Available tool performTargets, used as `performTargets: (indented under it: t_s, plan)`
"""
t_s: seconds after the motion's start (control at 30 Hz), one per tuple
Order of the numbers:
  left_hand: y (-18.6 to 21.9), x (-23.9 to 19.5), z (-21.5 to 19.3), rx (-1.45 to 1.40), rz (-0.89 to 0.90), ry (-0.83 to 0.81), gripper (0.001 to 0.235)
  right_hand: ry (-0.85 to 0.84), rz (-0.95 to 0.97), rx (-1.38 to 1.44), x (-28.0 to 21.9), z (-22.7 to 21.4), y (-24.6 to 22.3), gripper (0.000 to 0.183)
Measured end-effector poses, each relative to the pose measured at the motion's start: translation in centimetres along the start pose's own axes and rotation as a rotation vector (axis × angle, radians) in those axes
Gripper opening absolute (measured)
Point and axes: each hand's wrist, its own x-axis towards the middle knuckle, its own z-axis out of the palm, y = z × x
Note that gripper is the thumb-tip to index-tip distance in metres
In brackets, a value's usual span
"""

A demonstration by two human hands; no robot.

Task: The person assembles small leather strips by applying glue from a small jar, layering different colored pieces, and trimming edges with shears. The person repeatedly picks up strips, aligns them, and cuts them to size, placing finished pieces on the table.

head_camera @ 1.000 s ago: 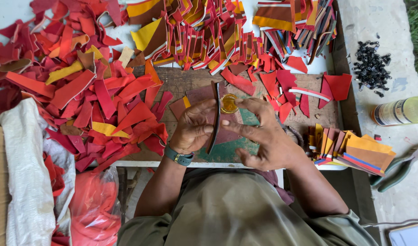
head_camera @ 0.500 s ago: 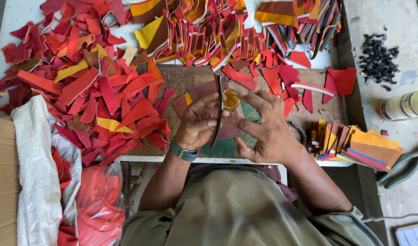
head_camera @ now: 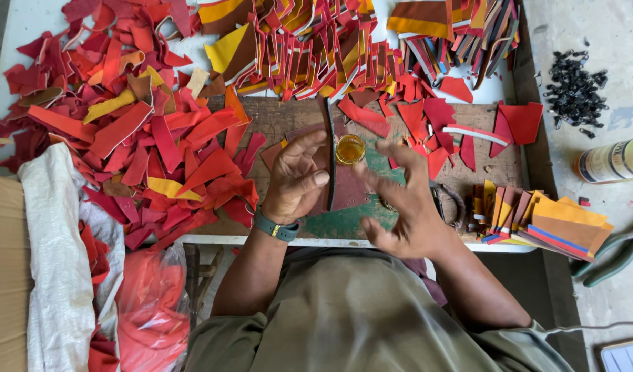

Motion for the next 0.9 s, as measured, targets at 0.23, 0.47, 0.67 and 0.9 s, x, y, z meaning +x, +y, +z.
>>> performTargets:
  t_s: [0.23, 0.47, 0.67, 0.9]
  plan:
    - [0.2, 0.7, 1.6, 0.064, 0.034, 0.006, 0.047, 0.019, 0.114, 0.106, 0.8, 1.0, 1.7, 0.075]
    - [-0.2, 0.5, 1.2, 0.113, 0.011, -0.001, 0.048, -0.035, 0.075, 0.069, 2.8, 1.2, 2.7, 0.076]
    - [0.1, 1.2, 0.8, 0.184, 0.103, 0.03, 0.06, -0.131, 0.142, 0.281, 1.0, 1.5, 1.9, 0.072]
    - [0.7, 2.0, 1.3, 0.281, 0.155, 0.034, 0.071, -0.083, 0.059, 0.0, 0.4, 1.7, 1.2, 0.071]
